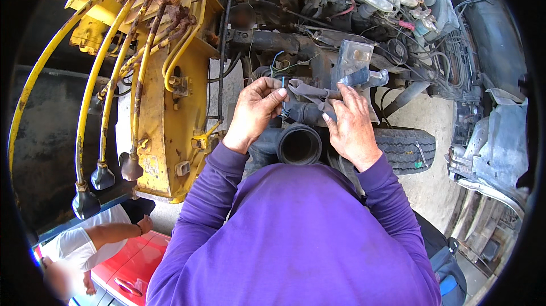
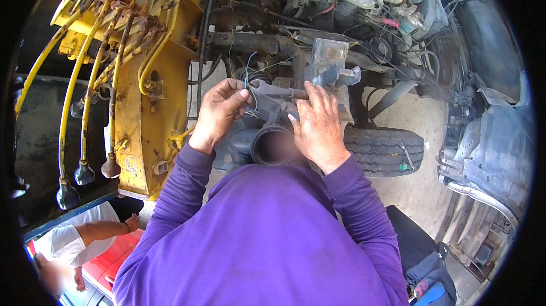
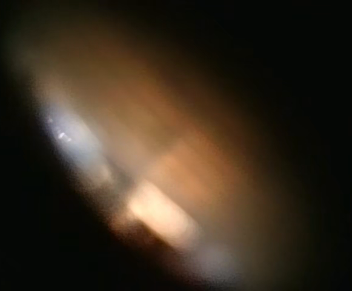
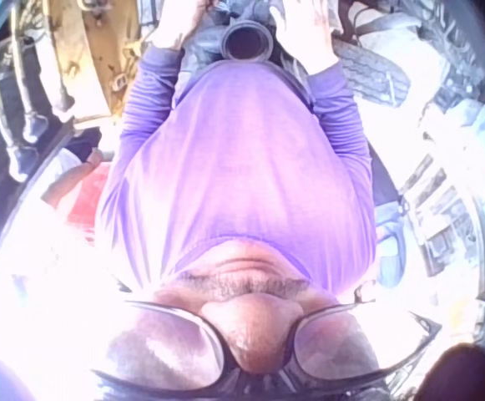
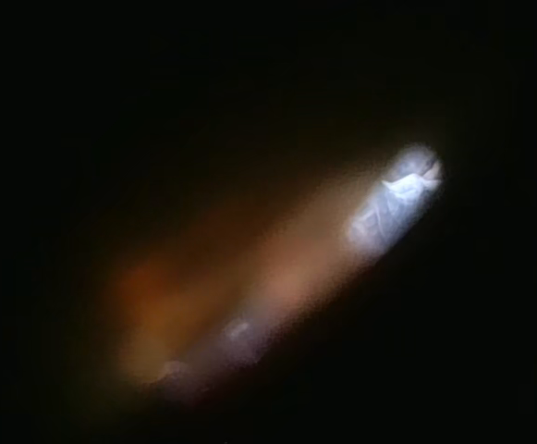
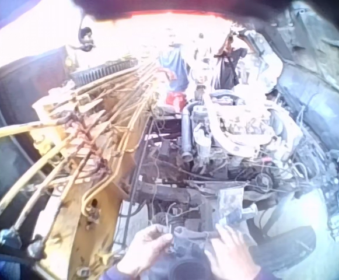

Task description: The person works on a vehicle's engine wiring, stripping wire ends with pliers, twisting wires together, and securing connections with electrical tape. The person repeatedly reaches into the engine bay to adjust and tape the wiring harness.

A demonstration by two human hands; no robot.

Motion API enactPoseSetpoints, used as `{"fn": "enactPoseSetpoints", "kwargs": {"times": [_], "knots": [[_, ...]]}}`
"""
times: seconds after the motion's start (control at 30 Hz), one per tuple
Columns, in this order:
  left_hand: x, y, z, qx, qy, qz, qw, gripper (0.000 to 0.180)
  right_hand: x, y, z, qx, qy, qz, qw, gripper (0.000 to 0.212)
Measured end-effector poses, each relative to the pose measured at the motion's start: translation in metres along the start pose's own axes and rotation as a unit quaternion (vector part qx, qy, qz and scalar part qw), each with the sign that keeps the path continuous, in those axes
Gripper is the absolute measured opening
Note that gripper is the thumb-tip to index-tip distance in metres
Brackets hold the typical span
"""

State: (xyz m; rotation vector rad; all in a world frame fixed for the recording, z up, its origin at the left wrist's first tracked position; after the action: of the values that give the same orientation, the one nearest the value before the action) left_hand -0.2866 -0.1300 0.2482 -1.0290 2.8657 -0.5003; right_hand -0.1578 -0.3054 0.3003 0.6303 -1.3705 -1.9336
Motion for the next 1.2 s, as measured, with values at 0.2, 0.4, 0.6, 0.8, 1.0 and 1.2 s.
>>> {"fn": "enactPoseSetpoints", "kwargs": {"times": [0.2,0.4,0.6,0.8,1.0,1.2], "knots": [[-0.001,-0.003,-0.009,-0.040,0.007,0.060,0.997,0.013,-0.001,-0.006,-0.007,-0.070,0.014,0.055,0.996,0.032],[-0.001,0.002,-0.015,-0.024,0.043,0.093,0.994,0.019,-0.007,0.001,-0.004,-0.113,0.031,0.111,0.987,0.032],[-0.001,-0.003,-0.015,-0.057,-0.018,0.099,0.993,0.021,-0.005,-0.004,-0.002,-0.059,0.098,-0.001,0.993,0.031],[-0.001,-0.006,-0.015,0.005,0.039,0.095,0.995,0.016,-0.004,-0.009,-0.002,-0.089,0.049,0.052,0.993,0.030],[0.005,-0.012,-0.034,-0.323,-0.158,0.086,0.929,0.016,0.008,-0.004,0.003,-0.138,0.020,0.081,0.987,0.031],[0.014,-0.021,-0.038,-0.352,-0.149,0.066,0.922,0.016,0.013,-0.001,0.006,-0.154,-0.010,0.097,0.983,0.027]]}}
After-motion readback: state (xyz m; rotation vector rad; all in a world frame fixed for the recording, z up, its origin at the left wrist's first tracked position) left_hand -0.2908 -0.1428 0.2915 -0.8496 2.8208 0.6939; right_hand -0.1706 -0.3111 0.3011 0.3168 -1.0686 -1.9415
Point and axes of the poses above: each hand's wrist, its own x-axis away from the middle knuckle, its own y-axis out of the back of the hand, z = x × y, the point moved 5 cm from there along -x, towards the middle knuckle, and after that the axes turned 15 degrees about -y, right-handed, at the moved point
